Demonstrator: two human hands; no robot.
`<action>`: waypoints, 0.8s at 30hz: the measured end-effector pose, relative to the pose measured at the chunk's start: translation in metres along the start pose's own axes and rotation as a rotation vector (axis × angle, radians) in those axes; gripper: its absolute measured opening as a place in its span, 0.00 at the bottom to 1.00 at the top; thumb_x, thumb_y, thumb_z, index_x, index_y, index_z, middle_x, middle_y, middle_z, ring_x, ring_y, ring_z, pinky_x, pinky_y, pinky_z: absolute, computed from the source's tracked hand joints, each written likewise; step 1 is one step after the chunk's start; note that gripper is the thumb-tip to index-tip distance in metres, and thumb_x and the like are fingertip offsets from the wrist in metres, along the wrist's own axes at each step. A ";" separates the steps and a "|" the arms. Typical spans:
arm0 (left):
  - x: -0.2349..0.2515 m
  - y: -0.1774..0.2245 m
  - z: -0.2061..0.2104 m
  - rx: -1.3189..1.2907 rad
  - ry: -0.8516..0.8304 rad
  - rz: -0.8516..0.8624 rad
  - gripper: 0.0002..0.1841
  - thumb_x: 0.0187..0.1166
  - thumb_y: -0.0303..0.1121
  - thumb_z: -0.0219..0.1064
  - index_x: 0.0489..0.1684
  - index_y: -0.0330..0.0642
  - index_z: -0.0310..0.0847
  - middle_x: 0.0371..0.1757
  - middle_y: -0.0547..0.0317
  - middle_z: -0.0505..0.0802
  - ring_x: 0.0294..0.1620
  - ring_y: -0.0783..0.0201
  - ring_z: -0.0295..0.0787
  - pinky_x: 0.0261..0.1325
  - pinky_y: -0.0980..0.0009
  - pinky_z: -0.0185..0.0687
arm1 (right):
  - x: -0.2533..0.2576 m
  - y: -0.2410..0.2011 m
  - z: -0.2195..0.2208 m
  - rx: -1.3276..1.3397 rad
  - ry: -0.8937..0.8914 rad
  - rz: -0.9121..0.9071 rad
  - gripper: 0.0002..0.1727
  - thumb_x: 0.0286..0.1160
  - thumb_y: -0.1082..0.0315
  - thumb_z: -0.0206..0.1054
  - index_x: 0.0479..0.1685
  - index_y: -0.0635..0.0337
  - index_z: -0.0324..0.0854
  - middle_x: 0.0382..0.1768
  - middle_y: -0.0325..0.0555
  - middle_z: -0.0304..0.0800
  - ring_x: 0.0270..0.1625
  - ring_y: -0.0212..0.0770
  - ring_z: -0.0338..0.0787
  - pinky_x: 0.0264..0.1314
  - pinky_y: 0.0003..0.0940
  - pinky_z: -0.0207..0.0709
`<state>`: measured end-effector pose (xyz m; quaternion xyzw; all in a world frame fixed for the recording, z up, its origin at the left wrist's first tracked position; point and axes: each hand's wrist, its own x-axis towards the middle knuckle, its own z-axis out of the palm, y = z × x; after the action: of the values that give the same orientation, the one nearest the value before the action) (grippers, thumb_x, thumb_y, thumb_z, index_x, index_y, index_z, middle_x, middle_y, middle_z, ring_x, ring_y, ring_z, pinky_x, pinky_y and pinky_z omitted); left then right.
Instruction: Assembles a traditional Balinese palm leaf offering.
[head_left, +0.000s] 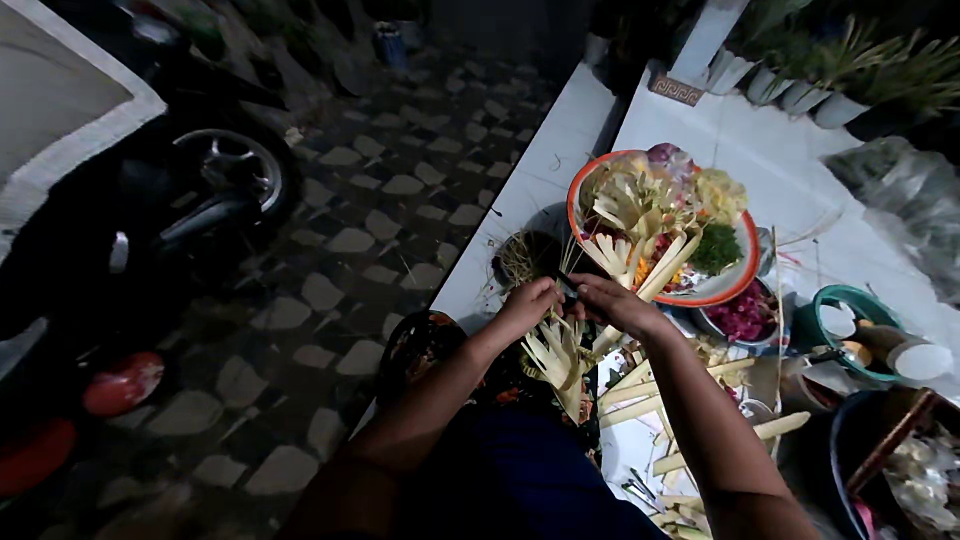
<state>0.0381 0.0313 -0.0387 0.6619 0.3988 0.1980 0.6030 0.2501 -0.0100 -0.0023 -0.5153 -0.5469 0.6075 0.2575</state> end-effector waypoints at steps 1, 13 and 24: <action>0.001 -0.001 0.000 -0.011 -0.002 -0.002 0.17 0.94 0.38 0.49 0.55 0.36 0.82 0.38 0.55 0.92 0.37 0.66 0.89 0.47 0.66 0.86 | 0.001 0.001 0.001 -0.005 0.001 0.000 0.23 0.96 0.61 0.45 0.82 0.54 0.71 0.32 0.37 0.87 0.25 0.24 0.75 0.28 0.19 0.67; -0.019 -0.006 -0.020 -0.331 -0.166 0.015 0.13 0.91 0.36 0.51 0.45 0.42 0.80 0.35 0.65 0.88 0.42 0.70 0.85 0.58 0.68 0.82 | 0.044 0.023 0.003 -0.892 0.427 -0.151 0.22 0.92 0.58 0.54 0.80 0.31 0.79 0.45 0.53 0.96 0.44 0.61 0.94 0.47 0.68 0.84; -0.016 -0.035 -0.015 -0.542 0.196 -0.196 0.18 0.96 0.38 0.45 0.64 0.35 0.75 0.44 0.53 0.90 0.43 0.58 0.91 0.53 0.58 0.90 | 0.023 0.024 -0.011 -0.838 0.273 0.084 0.24 0.85 0.47 0.63 0.62 0.57 0.87 0.49 0.60 0.93 0.55 0.64 0.92 0.60 0.71 0.80</action>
<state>0.0069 0.0270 -0.0654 0.4130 0.4495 0.3012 0.7326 0.2586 0.0083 -0.0307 -0.6724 -0.6856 0.2698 0.0711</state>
